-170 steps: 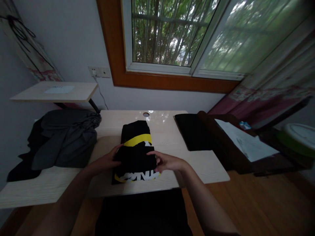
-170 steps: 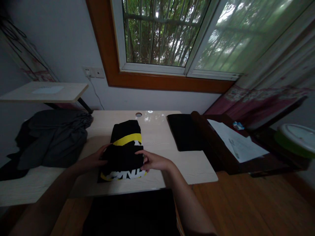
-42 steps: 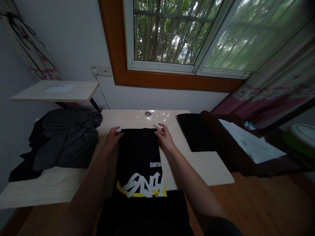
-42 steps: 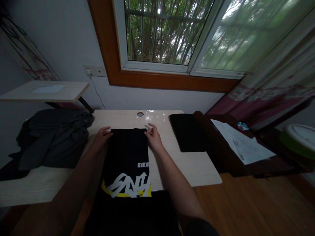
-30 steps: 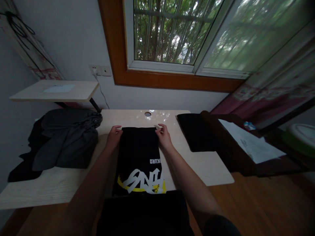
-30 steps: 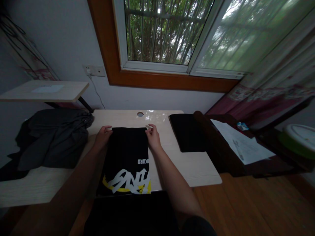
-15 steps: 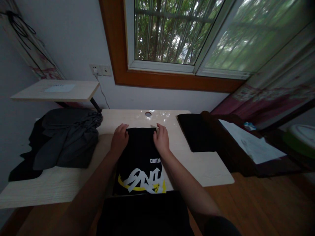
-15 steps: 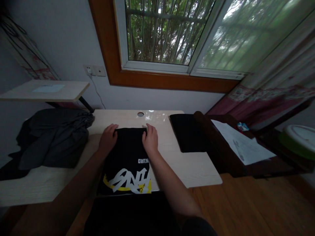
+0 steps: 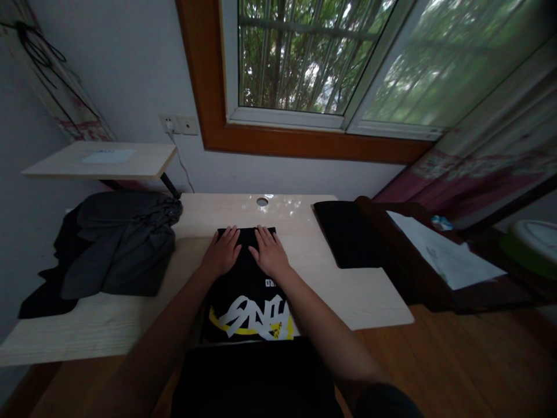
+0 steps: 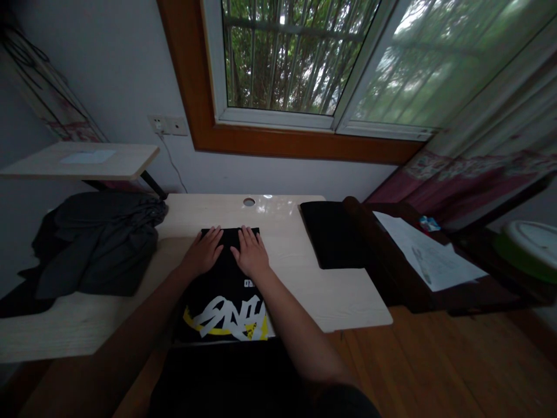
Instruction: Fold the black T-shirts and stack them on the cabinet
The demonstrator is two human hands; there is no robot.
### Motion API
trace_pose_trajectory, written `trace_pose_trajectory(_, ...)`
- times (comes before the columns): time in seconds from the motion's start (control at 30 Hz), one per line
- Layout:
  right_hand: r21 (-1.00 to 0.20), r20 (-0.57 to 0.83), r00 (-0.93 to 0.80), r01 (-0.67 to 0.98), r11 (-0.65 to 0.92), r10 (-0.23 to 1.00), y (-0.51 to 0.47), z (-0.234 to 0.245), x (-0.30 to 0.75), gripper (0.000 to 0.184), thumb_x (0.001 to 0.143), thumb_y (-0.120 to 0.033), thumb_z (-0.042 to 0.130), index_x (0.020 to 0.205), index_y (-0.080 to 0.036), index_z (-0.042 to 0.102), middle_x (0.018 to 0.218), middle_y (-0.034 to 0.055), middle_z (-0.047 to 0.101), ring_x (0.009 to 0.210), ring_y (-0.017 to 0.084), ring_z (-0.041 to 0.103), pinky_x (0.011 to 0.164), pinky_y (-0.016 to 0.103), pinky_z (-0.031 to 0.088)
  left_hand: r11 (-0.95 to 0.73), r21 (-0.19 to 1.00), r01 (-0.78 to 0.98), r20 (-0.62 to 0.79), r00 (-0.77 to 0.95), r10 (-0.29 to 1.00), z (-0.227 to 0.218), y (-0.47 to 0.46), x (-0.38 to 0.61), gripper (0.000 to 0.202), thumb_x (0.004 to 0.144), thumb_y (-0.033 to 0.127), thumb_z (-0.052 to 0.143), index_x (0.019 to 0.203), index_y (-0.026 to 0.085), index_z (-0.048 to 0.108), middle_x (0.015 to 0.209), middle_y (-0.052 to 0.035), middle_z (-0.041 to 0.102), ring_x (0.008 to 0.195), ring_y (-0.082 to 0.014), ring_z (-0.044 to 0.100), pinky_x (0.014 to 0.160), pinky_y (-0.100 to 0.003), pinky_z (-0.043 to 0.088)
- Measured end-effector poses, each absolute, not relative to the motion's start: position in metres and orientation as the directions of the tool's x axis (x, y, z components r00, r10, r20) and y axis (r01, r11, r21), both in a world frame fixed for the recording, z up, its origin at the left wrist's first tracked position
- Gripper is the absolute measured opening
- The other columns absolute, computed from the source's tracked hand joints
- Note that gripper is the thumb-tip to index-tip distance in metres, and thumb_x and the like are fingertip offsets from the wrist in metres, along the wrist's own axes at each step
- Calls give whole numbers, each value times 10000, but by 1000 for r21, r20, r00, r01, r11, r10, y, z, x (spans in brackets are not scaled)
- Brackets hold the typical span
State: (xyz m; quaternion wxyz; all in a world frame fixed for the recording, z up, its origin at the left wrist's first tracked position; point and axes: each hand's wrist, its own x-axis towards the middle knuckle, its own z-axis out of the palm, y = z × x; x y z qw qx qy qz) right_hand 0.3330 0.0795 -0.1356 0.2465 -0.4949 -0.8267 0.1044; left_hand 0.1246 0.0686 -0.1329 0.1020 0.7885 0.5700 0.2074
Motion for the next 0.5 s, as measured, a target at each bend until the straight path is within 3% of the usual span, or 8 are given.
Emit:
trace_pose_trajectory(0.2,-347,248,-319,852,391,915,83,-136,352,621,1034,-479,435,1578,-191,355,1645,136,326,1548,314,228,1239,607,130,-231,284,931,185,183,966,-136,70,109,568,1021,372,351,1548,166,404,1646,-145,330,1547,-315,244,1249,-597,106)
trace_pose_trajectory(0.37,-241,176,-237,931,275,956,80,-135,371,603,1059,-441,360,1592,-163,325,1669,107,272,1562,304,176,1243,581,125,-111,141,984,165,87,982,-142,62,89,574,1041,381,286,1576,186,361,1655,-100,321,1557,-312,211,1237,-643,104)
trace_pose_trajectory(0.5,-252,184,-188,940,231,965,73,-135,383,557,1063,-373,334,1562,-130,385,1651,114,322,1547,293,233,1248,525,163,-94,120,988,185,71,980,-145,52,71,563,1037,338,290,1567,171,379,1648,-111,334,1548,-313,242,1235,-621,169)
